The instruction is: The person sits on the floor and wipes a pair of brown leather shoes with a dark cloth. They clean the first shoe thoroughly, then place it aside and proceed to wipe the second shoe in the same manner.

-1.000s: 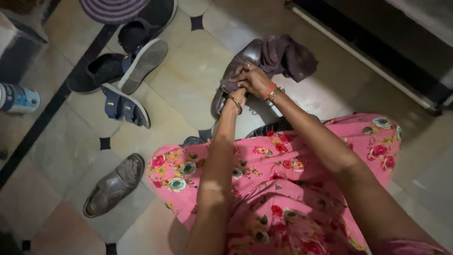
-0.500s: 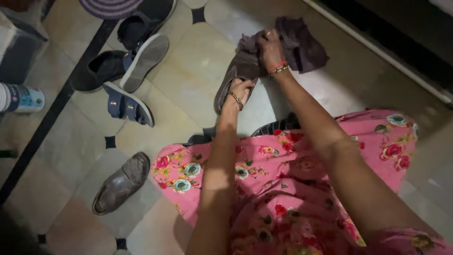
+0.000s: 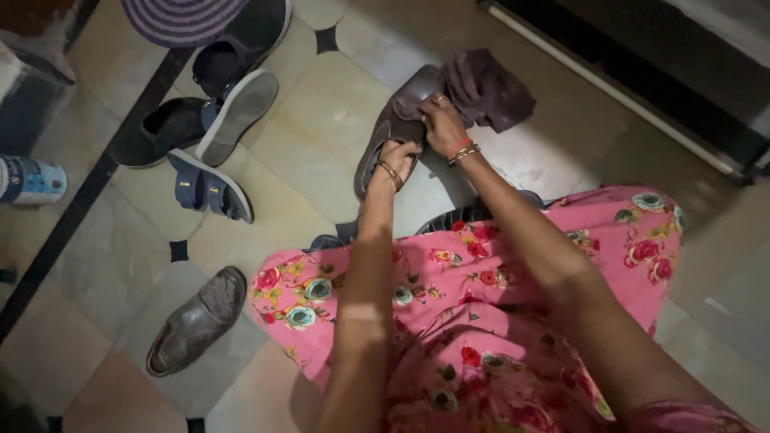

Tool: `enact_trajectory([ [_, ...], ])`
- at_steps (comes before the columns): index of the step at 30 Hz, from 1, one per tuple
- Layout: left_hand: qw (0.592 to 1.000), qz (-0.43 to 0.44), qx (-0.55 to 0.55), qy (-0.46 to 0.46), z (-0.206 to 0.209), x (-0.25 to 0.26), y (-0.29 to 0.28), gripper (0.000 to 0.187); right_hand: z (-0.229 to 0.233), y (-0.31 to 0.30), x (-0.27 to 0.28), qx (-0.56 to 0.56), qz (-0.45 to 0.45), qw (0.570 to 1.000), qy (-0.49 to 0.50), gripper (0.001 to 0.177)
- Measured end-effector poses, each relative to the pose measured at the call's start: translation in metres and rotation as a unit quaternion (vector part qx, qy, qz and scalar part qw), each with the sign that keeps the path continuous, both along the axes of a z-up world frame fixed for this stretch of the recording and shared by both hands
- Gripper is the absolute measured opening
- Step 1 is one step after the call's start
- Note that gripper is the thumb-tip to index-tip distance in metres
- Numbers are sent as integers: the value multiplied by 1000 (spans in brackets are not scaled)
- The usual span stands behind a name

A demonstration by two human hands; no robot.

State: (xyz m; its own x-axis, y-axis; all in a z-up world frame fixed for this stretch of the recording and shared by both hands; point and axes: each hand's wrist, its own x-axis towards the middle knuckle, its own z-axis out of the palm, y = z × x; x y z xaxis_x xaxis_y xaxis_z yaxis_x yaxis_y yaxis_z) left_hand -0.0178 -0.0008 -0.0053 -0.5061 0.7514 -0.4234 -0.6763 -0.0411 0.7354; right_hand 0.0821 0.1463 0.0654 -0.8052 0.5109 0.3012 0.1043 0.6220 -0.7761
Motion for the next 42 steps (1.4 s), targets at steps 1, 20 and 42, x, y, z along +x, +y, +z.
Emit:
enact_trajectory([
  [1,1000,1,-4,5,-3,0,-1,22,10,-3,5,-44,4,999,-2,23],
  [20,990,123,-22,-64,-39,-17,5,18,-53,39,-73,122,-72,990,5,37],
  [42,687,-237,-337,599,-15,-23,0,65,0,-28,-2,-83,-112,989,55,33],
])
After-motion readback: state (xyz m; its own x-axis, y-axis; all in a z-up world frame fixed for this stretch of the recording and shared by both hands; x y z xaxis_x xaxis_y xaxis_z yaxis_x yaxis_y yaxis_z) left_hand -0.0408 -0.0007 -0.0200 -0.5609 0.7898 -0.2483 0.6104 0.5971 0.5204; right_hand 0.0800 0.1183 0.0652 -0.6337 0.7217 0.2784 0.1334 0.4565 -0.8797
